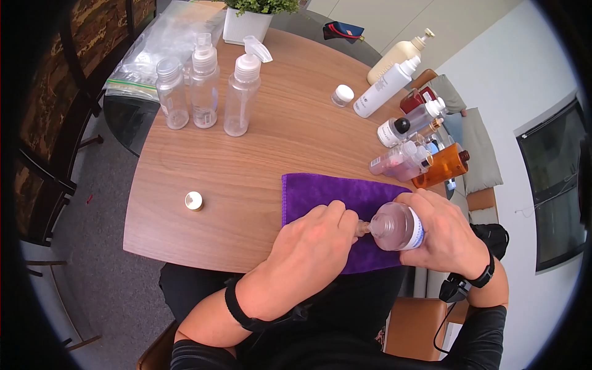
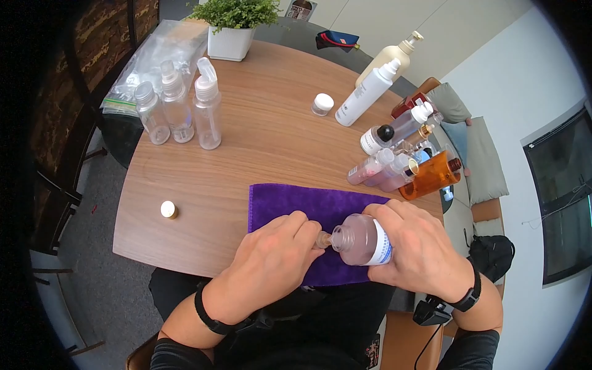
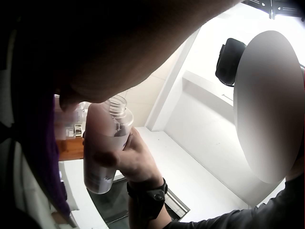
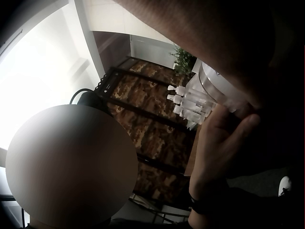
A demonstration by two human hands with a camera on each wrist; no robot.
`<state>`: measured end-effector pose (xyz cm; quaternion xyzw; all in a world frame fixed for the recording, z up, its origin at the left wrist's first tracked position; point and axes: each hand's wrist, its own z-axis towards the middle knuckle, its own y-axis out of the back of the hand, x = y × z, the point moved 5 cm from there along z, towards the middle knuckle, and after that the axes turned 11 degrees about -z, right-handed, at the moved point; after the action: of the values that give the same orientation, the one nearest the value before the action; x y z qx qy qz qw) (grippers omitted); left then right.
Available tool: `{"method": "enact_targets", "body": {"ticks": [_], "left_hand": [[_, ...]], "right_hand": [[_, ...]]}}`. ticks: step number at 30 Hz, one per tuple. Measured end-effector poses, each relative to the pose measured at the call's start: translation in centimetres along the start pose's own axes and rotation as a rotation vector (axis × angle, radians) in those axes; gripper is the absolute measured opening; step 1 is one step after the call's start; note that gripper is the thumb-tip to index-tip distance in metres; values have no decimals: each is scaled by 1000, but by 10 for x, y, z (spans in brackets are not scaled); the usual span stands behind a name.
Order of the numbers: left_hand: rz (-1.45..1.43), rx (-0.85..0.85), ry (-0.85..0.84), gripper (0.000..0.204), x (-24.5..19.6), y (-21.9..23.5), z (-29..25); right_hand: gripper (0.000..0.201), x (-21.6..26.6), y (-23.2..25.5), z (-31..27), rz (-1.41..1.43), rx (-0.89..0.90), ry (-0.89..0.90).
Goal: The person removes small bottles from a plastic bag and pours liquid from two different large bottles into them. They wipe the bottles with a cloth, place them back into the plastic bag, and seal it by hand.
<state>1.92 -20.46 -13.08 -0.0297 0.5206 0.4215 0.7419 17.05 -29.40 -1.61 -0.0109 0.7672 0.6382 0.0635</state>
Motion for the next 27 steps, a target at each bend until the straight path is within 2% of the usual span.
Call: {"method": "enact_targets", "body": {"ticks": [7, 19, 22, 26, 27], "left_hand": [[3, -11, 0, 24, 1, 0, -1], [16, -60, -26, 25, -3, 4, 0], [27, -39, -29, 28, -3, 4, 1], [35, -42, -57, 32, -4, 3, 2], [22, -44, -59, 36, -4, 4, 3]], "right_hand": [[69, -1, -2, 0, 8, -2, -7], [72, -13, -29, -10, 245, -103, -38], [75, -22, -28, -21, 376, -208, -63], [78, -46, -32, -41, 575, -386, -194], [79, -54, -38, -45, 807, -505, -225]]}}
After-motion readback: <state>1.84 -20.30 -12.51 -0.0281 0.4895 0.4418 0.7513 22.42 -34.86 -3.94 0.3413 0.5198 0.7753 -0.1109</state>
